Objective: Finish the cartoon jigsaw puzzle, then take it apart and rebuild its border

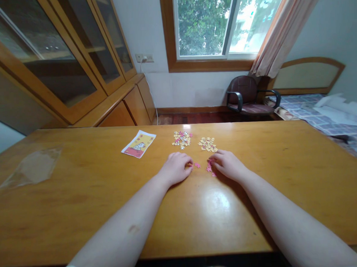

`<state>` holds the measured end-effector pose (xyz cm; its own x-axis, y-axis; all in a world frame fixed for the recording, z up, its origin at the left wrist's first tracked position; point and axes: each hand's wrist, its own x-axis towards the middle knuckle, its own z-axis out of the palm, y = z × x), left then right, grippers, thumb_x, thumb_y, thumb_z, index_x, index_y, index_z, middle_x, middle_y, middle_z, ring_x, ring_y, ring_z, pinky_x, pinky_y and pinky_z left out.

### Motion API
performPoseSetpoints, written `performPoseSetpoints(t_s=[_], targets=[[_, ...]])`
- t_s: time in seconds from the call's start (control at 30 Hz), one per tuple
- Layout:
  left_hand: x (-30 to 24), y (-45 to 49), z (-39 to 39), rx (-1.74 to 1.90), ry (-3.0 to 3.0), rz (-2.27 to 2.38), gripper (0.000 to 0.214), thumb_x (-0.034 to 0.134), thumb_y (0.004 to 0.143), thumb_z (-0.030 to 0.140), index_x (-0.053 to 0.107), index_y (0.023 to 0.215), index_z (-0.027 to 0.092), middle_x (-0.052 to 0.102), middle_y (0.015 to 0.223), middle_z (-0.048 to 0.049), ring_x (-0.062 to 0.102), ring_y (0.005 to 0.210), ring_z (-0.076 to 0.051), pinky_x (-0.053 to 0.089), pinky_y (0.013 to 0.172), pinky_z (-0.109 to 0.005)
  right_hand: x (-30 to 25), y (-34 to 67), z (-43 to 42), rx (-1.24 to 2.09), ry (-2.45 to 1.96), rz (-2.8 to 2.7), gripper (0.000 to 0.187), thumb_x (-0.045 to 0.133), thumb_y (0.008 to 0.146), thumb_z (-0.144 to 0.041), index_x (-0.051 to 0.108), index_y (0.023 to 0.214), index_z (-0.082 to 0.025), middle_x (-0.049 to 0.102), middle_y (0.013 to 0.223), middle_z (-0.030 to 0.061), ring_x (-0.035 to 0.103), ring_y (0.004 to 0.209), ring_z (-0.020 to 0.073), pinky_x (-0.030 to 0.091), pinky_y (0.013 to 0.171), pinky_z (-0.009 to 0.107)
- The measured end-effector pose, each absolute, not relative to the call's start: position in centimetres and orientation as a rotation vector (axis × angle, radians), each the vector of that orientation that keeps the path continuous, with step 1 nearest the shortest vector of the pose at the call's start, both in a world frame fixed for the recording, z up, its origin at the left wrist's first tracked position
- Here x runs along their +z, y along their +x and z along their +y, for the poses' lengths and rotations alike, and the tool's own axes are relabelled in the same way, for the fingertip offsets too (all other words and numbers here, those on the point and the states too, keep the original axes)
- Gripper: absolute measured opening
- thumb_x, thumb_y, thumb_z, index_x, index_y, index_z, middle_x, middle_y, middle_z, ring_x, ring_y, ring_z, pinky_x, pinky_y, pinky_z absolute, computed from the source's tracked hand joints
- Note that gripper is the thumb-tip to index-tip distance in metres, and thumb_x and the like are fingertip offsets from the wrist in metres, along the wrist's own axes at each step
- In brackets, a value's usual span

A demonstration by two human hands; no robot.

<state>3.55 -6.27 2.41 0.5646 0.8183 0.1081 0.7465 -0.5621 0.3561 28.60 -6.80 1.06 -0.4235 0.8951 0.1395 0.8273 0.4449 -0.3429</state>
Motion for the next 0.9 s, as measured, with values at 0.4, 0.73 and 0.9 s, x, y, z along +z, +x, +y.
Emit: performPoseSetpoints(t_s=[0.4, 0.73, 0.9], targets=[[1.9, 3.9, -6.6, 0.293, 2.568, 1.053, 0.016, 0.059, 0.085, 0.026, 0.074, 0.089, 0.028, 0.069, 0.095, -0.0029, 0.058, 0.096, -0.021, 0.041, 0.092, -0.036, 0.5, 28.5, -6.6, 0.338, -1.375, -2.481, 0.024, 0.056, 0.089, -0.021, 0.076, 0.102, -0.022, 0.067, 0.093, 0.0081, 0.063, 0.084, 0.0177, 0.047, 0.082, 0.029], [2.7, 4.4, -7.2, 0.297, 2.656, 1.104, 0.018, 0.056, 0.088, 0.032, 0.071, 0.095, 0.024, 0.070, 0.094, -0.0044, 0.059, 0.091, -0.021, 0.042, 0.086, -0.036, 1.1, 28.1, -6.9, 0.393, -1.438, -2.432, 0.014, 0.060, 0.087, -0.020, 0.073, 0.092, -0.018, 0.067, 0.093, 0.0078, 0.063, 0.086, 0.0173, 0.047, 0.082, 0.027], [2.4, 4.7, -7.2, 0.242, 2.672, 1.143, 0.017, 0.057, 0.088, 0.033, 0.072, 0.091, 0.025, 0.069, 0.092, -0.0038, 0.058, 0.090, -0.021, 0.043, 0.085, -0.035, 0.9, 28.1, -6.9, 0.400, -1.414, -2.401, 0.010, 0.061, 0.084, -0.017, 0.071, 0.088, -0.018, 0.066, 0.092, 0.0066, 0.063, 0.085, 0.0167, 0.047, 0.082, 0.027]])
